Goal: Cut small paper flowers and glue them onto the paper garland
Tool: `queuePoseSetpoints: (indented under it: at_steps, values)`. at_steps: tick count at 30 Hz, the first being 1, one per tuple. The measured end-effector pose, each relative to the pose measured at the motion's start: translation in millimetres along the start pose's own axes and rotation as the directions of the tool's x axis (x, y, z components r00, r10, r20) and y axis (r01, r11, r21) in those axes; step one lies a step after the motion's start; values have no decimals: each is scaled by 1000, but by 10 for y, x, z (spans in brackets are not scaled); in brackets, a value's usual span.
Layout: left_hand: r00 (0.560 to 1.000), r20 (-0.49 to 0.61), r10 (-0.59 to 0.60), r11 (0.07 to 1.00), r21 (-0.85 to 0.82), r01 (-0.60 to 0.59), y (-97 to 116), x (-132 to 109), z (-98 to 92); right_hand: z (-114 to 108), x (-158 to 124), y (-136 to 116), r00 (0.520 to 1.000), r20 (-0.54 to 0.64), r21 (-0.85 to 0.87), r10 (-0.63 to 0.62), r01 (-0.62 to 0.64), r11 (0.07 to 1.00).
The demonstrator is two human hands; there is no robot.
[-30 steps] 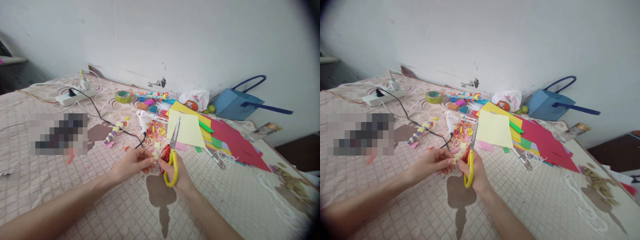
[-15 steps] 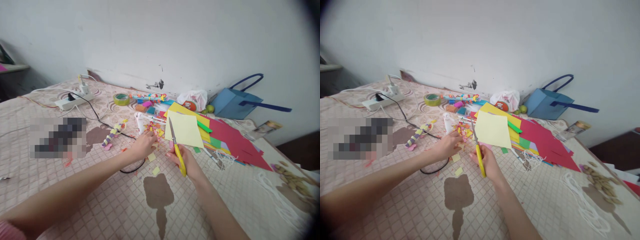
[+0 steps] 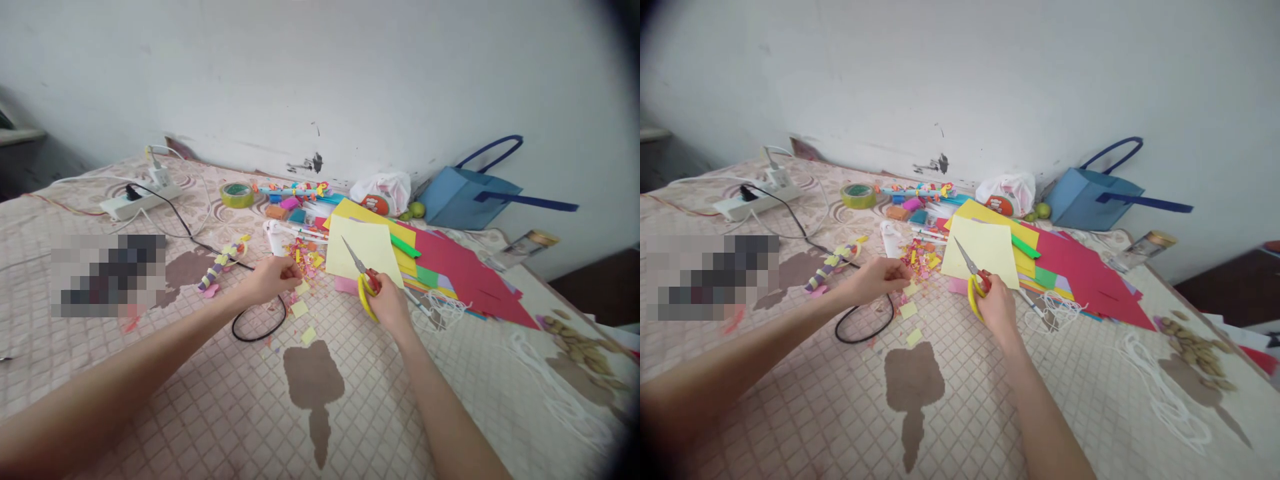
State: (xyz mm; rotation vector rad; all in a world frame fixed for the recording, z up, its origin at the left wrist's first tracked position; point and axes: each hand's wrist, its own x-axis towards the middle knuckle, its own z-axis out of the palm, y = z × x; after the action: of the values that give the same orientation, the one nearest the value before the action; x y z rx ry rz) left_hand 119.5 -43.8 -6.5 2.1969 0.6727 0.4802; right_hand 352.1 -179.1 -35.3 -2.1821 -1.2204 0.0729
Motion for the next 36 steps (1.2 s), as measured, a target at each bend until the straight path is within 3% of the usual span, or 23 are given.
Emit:
queuePoseSetpoints:
  at_steps: [4,7,9,10,12,13,16,18,21,27,33,36]
  values:
    - [992,106,-66,954,-286,94,-78,-81,3,-48,42,88,996,-36,-94,-83,79,992]
    - [987,133,-85,909,-396,132,-53,-136,6,-62,-25,-48,975,-140,-120,-174,157,980]
    - [990,109,-89,910,-396,126,2,-164,15,-24,-139,-254,962,-154,55,-224,235,970]
    - [991,97,-92,908,-400,123,37,-176,24,12,-211,-375,967,-65,215,-246,255,943]
    - [991,91,-95,895,-427,125,109,-201,48,107,-357,-609,938,188,534,-292,153,832]
    - [991,91,-99,886,-445,129,143,-214,61,159,-420,-705,917,256,650,-305,71,757]
    - [988,105,-114,855,-497,151,217,-258,85,284,-525,-859,902,347,796,-256,-139,589]
    - [988,107,-107,840,-521,148,238,-298,83,326,-534,-870,909,359,823,-213,-200,532]
    - [995,95,-38,856,-511,81,240,-376,76,341,-520,-845,929,328,843,-174,-205,497]
    - [997,-50,55,972,-225,-65,195,-477,151,330,-557,-849,935,300,845,-187,-170,506]
    - [999,32,42,913,-408,-25,162,-470,170,305,-580,-866,895,409,853,-178,-306,424]
    - [999,18,51,915,-401,-40,168,-478,170,300,-585,-871,868,467,839,-169,-374,396]
